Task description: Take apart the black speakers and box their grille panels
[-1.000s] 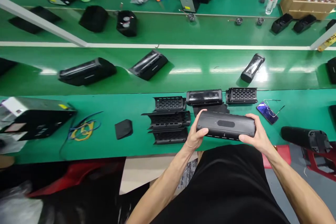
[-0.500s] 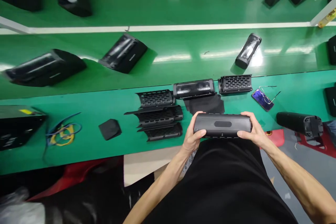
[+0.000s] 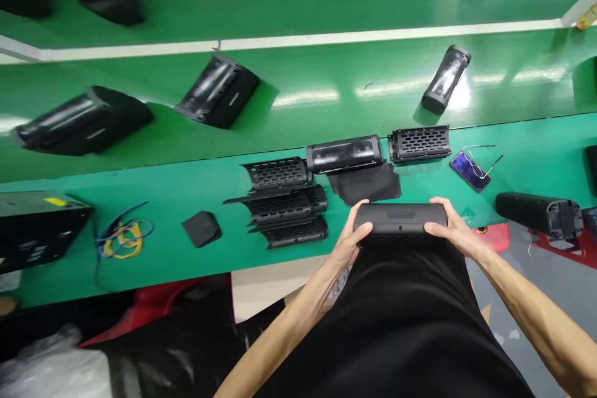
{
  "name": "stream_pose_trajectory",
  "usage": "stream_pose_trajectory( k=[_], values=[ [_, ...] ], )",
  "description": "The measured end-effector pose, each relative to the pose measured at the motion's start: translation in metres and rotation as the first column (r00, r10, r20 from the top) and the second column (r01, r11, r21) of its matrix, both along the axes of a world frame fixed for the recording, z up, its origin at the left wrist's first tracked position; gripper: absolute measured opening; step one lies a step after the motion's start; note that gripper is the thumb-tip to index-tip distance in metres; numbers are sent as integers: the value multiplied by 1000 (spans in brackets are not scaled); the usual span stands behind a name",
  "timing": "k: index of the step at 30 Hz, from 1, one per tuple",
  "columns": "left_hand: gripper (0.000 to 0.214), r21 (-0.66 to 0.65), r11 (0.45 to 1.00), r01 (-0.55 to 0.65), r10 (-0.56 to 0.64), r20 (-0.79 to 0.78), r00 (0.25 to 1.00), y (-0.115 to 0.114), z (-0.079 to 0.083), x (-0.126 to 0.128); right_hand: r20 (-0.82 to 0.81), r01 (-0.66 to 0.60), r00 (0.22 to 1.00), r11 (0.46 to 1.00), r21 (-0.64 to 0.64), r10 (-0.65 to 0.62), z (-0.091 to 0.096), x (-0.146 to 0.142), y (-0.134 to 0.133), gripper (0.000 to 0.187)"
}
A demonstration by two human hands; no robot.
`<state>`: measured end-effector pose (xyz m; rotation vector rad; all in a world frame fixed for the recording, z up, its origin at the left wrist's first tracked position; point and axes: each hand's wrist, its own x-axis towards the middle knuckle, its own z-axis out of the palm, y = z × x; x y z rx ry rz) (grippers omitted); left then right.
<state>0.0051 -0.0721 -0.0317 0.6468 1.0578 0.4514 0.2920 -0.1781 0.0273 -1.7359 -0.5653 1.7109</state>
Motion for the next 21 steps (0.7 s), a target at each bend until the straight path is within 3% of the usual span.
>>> stream_pose_trajectory(
  k=[3, 7, 11, 13, 15, 18, 21],
  values=[
    [105, 104, 988, 111, -112, 3, 994, 5, 11, -9, 89, -79, 993, 996, 40, 75, 6, 4, 0, 104],
    [94, 222, 971, 89, -72, -82, 994, 3, 17, -7, 293, -67, 956, 991, 116, 30, 9, -7, -5, 97],
    [98, 87, 996, 21, -15, -70, 997, 4, 6, 1, 230, 17, 973, 996, 84, -36, 1, -16, -1, 92],
    [109, -23, 999, 30, -31, -30, 999, 9, 2, 0, 180, -17, 984, 1000, 12, 15, 0, -12, 6, 96],
    [125, -46, 996, 76, -74, 34, 997, 17, 2, -5, 169, -87, 982, 996, 12, 83, 3, -3, 14, 108],
    [136, 84, 989, 121, -126, 54, 991, 29, 9, -13, 243, -151, 963, 980, 129, 116, 12, 6, 23, 121],
    [125, 204, 971, 128, -129, -5, 992, 43, 16, -14, 304, -145, 949, 969, 201, 79, 18, 6, 29, 108]
  ],
)
